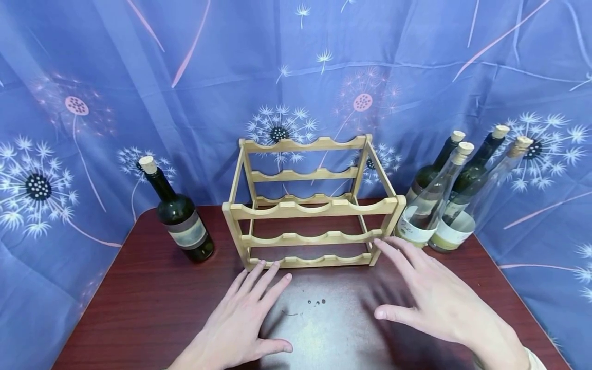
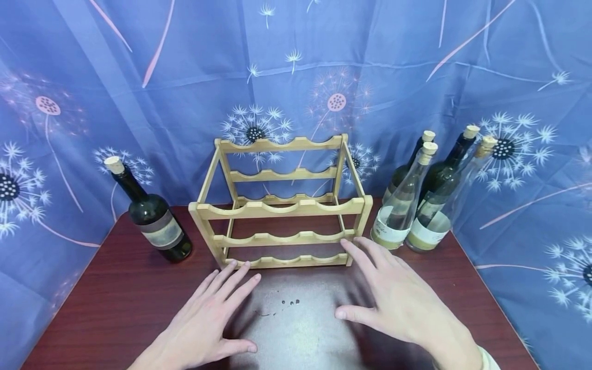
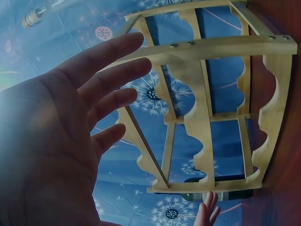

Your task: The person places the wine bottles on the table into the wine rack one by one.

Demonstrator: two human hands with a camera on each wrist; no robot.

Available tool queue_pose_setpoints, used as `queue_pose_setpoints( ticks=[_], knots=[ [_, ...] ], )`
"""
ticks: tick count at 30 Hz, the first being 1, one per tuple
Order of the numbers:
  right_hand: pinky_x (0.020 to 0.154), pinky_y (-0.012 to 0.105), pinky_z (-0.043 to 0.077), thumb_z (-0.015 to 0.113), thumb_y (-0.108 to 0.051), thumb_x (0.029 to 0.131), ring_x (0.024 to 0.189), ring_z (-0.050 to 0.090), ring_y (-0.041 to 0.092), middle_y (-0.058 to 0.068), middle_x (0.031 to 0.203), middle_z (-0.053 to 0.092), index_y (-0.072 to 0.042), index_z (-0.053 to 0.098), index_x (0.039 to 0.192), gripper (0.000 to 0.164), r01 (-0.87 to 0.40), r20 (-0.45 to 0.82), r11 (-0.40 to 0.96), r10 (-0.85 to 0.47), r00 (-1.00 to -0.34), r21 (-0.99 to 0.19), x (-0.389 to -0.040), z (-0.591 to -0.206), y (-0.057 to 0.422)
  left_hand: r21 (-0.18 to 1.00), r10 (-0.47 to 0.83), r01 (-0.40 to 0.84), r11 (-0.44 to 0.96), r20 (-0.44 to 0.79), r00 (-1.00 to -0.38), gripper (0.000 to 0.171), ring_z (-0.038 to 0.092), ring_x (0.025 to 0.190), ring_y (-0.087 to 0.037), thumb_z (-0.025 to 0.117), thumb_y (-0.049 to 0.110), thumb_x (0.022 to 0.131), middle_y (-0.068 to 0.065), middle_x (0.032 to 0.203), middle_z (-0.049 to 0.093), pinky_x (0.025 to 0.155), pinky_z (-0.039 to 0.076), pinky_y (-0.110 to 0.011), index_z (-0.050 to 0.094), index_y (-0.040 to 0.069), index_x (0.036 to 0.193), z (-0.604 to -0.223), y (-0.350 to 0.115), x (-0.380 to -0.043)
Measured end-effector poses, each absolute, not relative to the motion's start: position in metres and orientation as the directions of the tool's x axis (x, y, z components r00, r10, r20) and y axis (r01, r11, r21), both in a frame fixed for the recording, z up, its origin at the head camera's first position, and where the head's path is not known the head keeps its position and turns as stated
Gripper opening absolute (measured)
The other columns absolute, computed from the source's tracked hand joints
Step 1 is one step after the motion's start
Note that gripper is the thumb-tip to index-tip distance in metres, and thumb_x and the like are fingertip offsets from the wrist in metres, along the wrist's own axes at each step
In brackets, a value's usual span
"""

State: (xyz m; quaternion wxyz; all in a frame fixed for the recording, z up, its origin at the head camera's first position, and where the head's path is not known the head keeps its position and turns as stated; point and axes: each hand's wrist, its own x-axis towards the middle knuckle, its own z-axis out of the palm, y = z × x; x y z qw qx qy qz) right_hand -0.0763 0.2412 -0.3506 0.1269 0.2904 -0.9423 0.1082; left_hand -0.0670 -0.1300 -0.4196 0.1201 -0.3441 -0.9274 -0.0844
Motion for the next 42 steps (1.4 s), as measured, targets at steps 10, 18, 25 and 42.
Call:
queue_pose_setpoints(
  ticks=[10,18,25,42],
  knots=[
    [0.092,0.035,0.041,0.066,-0.073,0.070,0.122,0.044,0.012,-0.008,0.143,0.035,-0.027,0.025,0.152,0.102,-0.514,0.299,0.843,-0.456,-0.838,-0.157,-0.081,-0.346,0.254,0.072,0.628,0.673,0.736,0.298,-0.719,0.107,0.019,0.142,-0.031,0.048,0.087,0.068,-0.003,0.158,0.017,0.109,0.021,-0.054,0.027,0.025,0.153,-0.420,-0.130,-0.067],
    [0.081,0.043,0.049,0.068,-0.068,0.072,0.112,0.054,0.018,-0.003,0.142,0.037,-0.027,0.029,0.149,0.095,-0.467,0.295,0.864,-0.404,-0.866,-0.187,-0.087,-0.347,0.263,0.062,0.634,0.678,0.732,0.302,-0.712,0.105,0.022,0.141,-0.031,0.045,0.087,0.070,-0.004,0.157,0.022,0.108,0.023,-0.053,0.027,0.025,0.153,-0.420,-0.130,-0.067],
    [0.078,0.043,0.048,0.071,-0.062,0.074,0.110,0.053,0.016,-0.005,0.137,0.039,-0.024,0.033,0.147,0.090,-0.463,0.319,0.867,-0.392,-0.863,-0.187,-0.092,-0.347,0.272,0.058,0.634,0.679,0.732,0.310,-0.709,0.104,0.023,0.141,-0.031,0.045,0.087,0.070,-0.004,0.157,0.022,0.108,0.023,-0.053,0.030,0.023,0.152,-0.421,-0.130,-0.067],
    [0.071,0.055,0.047,0.068,-0.060,0.079,0.097,0.059,0.030,0.008,0.133,0.042,-0.013,0.034,0.143,0.086,-0.322,0.323,0.925,-0.248,-0.913,-0.200,-0.105,-0.343,0.295,0.050,0.636,0.681,0.731,0.311,-0.706,0.104,0.025,0.140,-0.032,0.044,0.087,0.070,-0.005,0.156,0.024,0.107,0.024,-0.054,0.029,0.024,0.152,-0.421,-0.131,-0.068]
  ],
)
